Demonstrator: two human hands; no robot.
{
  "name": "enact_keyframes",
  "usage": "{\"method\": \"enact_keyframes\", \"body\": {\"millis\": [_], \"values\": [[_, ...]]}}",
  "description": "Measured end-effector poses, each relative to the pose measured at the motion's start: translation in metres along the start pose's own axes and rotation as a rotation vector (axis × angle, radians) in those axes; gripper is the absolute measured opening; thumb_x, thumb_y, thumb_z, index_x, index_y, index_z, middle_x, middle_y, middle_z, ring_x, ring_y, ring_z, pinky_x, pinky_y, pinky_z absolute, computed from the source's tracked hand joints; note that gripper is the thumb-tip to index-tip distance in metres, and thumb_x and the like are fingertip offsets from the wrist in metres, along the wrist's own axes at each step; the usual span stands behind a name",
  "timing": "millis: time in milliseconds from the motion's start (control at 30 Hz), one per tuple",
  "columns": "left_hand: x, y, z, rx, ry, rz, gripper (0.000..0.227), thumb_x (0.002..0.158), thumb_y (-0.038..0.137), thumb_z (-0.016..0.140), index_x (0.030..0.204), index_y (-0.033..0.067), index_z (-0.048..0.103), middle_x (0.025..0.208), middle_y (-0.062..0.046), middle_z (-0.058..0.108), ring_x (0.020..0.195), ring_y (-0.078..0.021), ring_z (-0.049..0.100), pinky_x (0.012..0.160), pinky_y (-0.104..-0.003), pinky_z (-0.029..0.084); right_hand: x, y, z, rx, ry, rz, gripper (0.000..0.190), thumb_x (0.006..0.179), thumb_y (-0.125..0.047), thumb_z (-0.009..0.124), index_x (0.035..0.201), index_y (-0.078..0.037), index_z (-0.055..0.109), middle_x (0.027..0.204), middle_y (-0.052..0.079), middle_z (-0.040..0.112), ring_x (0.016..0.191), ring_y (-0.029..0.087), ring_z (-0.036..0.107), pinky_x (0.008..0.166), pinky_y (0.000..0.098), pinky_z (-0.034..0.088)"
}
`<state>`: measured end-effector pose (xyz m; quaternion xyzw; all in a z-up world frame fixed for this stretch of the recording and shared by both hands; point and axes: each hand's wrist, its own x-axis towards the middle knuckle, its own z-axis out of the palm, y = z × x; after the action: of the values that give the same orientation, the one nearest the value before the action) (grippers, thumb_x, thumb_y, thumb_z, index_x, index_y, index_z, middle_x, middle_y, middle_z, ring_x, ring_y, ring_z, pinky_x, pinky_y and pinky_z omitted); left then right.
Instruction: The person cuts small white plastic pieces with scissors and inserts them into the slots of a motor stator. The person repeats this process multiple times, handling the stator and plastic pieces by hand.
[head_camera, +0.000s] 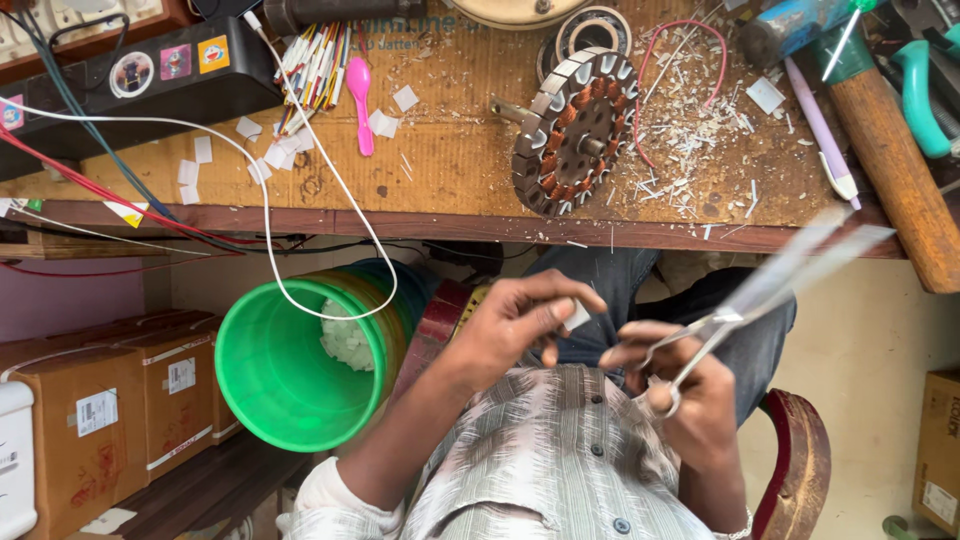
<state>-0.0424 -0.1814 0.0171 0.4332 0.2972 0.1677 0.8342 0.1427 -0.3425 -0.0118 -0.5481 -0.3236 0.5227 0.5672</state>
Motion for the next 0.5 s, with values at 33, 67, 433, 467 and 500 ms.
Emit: {"method": "enact_keyframes", "body": {"millis": [33,67,433,467,500], "values": [[-0.003,0.004,0.004,0.076,-0.031,-0.001,0.021,0.105,0.007,0.063,0.122,0.0049,0.075,0.100,0.001,0.061,0.072,-0.0122,0.061,0.064,-0.024,0.050,0.004,-0.004,0.001,0.054,0.046,-0.051,0.067,0.086,-0.043,0.080,0.130,0.003,0.062,0.104,0.015,0.078,0.084,0.013,0.071,0.071,0.0244,0.055],[-0.007,0.008,0.009,0.278,-0.023,0.122,0.028,0.101,0.003,0.064,0.126,0.0084,0.073,0.098,0.000,0.061,0.076,-0.0141,0.061,0.069,-0.027,0.051,0.007,-0.008,0.002,0.109,0.093,-0.097,0.067,0.088,-0.041,0.081,0.135,0.003,0.059,0.110,0.016,0.077,0.087,0.014,0.071,0.075,0.0255,0.057],[-0.012,0.026,0.040,1.037,-0.003,0.574,0.053,0.078,-0.009,0.069,0.128,0.0101,0.065,0.105,-0.007,0.068,0.095,-0.0298,0.059,0.085,-0.037,0.054,0.015,-0.004,-0.003,-0.182,0.159,0.157,0.032,0.082,-0.002,0.080,0.111,0.008,0.070,0.094,0.016,0.076,0.085,0.019,0.072,0.074,0.0302,0.058],[-0.009,0.022,0.040,0.966,0.005,0.565,0.047,0.081,-0.007,0.071,0.124,0.0099,0.066,0.103,-0.007,0.068,0.094,-0.0283,0.060,0.085,-0.037,0.053,0.014,-0.001,-0.005,-0.197,0.157,0.178,0.031,0.082,0.000,0.080,0.110,0.008,0.071,0.093,0.016,0.077,0.084,0.019,0.072,0.073,0.0305,0.057],[-0.007,0.018,0.039,0.896,0.013,0.555,0.041,0.083,-0.005,0.073,0.121,0.0097,0.067,0.100,-0.007,0.067,0.094,-0.0268,0.062,0.085,-0.037,0.053,0.013,0.003,-0.007,-0.141,0.152,0.120,0.030,0.082,0.001,0.080,0.109,0.007,0.069,0.095,0.015,0.076,0.086,0.018,0.073,0.076,0.0302,0.059]]}}
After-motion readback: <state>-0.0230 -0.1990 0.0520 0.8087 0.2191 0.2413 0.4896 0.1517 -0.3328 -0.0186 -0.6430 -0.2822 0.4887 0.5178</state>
